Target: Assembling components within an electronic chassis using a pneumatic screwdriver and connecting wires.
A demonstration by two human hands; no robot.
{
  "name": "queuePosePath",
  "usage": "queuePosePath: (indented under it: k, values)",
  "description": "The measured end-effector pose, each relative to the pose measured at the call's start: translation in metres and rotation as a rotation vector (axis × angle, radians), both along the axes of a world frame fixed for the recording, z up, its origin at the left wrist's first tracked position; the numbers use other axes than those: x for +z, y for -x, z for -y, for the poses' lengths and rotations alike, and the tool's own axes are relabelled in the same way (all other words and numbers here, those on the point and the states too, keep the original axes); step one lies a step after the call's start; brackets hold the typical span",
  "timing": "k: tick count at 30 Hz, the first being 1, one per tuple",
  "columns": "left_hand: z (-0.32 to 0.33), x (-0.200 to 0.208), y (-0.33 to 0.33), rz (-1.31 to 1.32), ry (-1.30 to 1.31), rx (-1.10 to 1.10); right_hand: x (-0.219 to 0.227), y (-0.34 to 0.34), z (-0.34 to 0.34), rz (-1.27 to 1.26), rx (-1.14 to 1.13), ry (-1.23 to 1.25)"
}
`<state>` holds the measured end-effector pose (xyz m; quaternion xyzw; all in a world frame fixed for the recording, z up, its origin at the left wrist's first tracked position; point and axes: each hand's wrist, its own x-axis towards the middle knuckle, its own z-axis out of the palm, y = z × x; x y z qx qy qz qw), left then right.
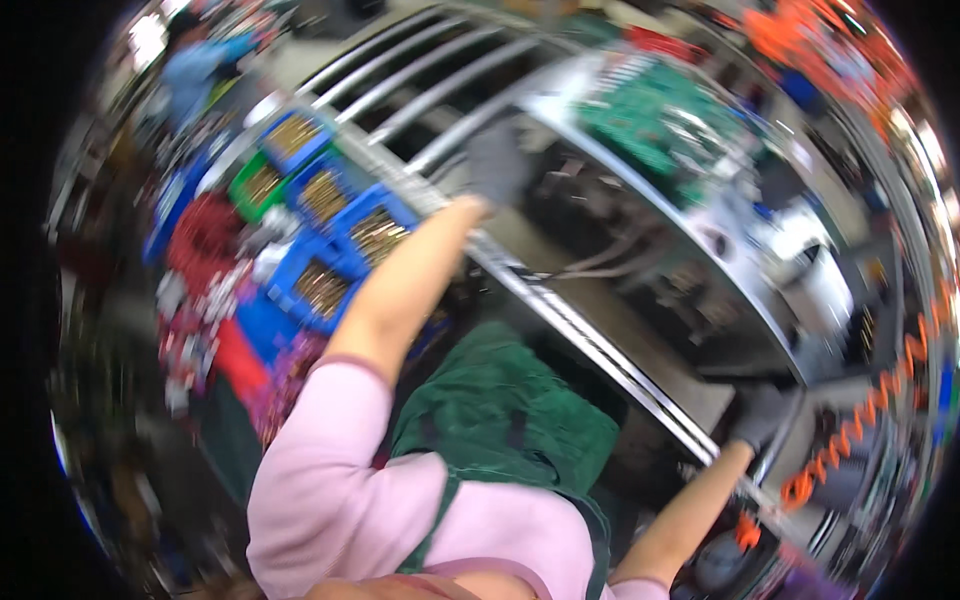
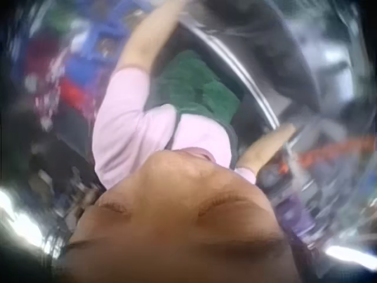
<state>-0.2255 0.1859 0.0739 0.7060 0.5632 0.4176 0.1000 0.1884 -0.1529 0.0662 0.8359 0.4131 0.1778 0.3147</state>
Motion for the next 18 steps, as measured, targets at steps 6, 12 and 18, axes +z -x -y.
queuePosePath:
  k: [6,12,18]
  values:
    - [0.017,0.01,0.014,0.081,0.207,-0.091,-0.017,-0.043,0.004,-0.062,0.415,-0.622]
    - [0.057,0.044,0.115,-0.239,0.479,-0.787,-0.031,-0.102,0.011,-0.525,0.132,-0.758]
    - [0.146,0.072,0.329,-0.149,0.499,-0.052,0.04,0.044,-0.003,-1.184,-0.25,-0.613]
